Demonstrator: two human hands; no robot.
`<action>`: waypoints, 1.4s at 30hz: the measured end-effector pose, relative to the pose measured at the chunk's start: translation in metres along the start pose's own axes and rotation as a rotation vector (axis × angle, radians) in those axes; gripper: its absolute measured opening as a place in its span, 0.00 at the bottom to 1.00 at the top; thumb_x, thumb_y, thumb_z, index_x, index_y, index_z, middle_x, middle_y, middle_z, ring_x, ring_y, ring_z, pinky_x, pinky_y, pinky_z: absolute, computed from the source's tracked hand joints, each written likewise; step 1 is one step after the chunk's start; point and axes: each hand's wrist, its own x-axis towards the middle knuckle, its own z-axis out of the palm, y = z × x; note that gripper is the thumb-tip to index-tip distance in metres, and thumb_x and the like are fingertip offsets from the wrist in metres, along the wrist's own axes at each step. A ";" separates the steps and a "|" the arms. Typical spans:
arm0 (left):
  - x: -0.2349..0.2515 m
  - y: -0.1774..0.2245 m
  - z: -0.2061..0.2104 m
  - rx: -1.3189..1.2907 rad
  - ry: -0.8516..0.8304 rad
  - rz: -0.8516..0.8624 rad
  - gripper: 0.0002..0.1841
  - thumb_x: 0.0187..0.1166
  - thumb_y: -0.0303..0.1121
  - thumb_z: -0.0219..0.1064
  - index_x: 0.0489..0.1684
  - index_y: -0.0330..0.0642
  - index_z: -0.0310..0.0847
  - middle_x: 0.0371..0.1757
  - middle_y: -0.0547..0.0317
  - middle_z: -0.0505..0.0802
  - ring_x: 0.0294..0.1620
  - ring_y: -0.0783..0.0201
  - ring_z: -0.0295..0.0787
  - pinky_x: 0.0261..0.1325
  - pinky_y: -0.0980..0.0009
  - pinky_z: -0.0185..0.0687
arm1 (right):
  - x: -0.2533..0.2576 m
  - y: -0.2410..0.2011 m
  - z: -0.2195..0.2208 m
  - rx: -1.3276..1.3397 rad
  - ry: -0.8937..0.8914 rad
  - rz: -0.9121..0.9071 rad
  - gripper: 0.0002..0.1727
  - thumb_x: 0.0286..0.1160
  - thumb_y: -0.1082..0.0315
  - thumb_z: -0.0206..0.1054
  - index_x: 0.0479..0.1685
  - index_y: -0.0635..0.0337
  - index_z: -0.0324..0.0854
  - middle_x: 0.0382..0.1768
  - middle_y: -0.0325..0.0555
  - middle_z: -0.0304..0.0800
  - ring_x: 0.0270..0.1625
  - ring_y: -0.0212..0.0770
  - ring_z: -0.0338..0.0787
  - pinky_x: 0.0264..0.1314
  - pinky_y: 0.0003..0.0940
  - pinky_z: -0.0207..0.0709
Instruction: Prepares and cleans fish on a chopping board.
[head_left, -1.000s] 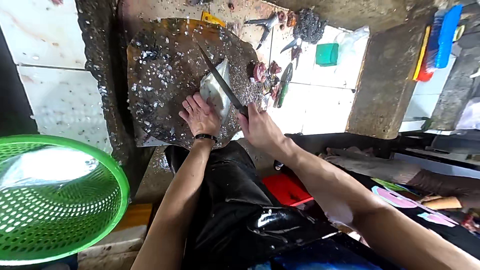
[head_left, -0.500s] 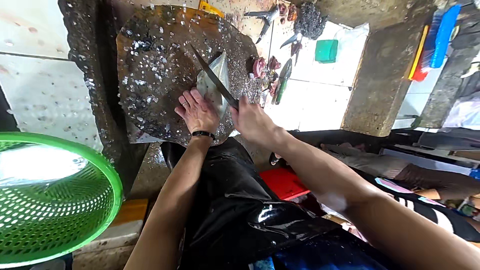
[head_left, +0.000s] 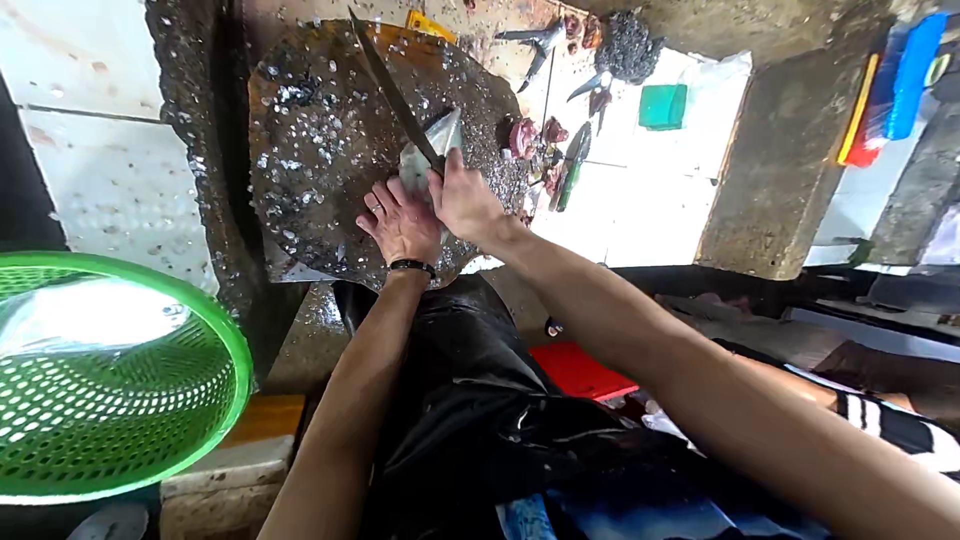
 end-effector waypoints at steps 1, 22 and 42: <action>-0.002 -0.002 0.001 0.002 0.012 0.009 0.27 0.85 0.50 0.54 0.78 0.44 0.68 0.76 0.39 0.78 0.80 0.37 0.70 0.69 0.31 0.65 | -0.017 0.003 -0.008 -0.027 -0.023 -0.025 0.32 0.93 0.45 0.42 0.78 0.63 0.65 0.43 0.56 0.92 0.47 0.58 0.95 0.47 0.57 0.89; -0.015 -0.008 -0.004 -0.206 0.097 -0.009 0.28 0.91 0.52 0.45 0.79 0.44 0.71 0.75 0.39 0.80 0.81 0.37 0.70 0.75 0.34 0.66 | -0.107 0.101 0.014 0.082 0.001 -0.045 0.28 0.90 0.39 0.47 0.63 0.55 0.73 0.24 0.49 0.85 0.25 0.53 0.90 0.27 0.56 0.85; -0.035 -0.006 0.011 -0.053 0.037 -0.124 0.27 0.88 0.48 0.46 0.79 0.44 0.68 0.80 0.38 0.76 0.85 0.37 0.65 0.78 0.35 0.61 | -0.109 0.062 0.009 -0.187 -0.134 -0.021 0.30 0.91 0.43 0.46 0.67 0.62 0.70 0.32 0.56 0.89 0.37 0.61 0.95 0.36 0.60 0.87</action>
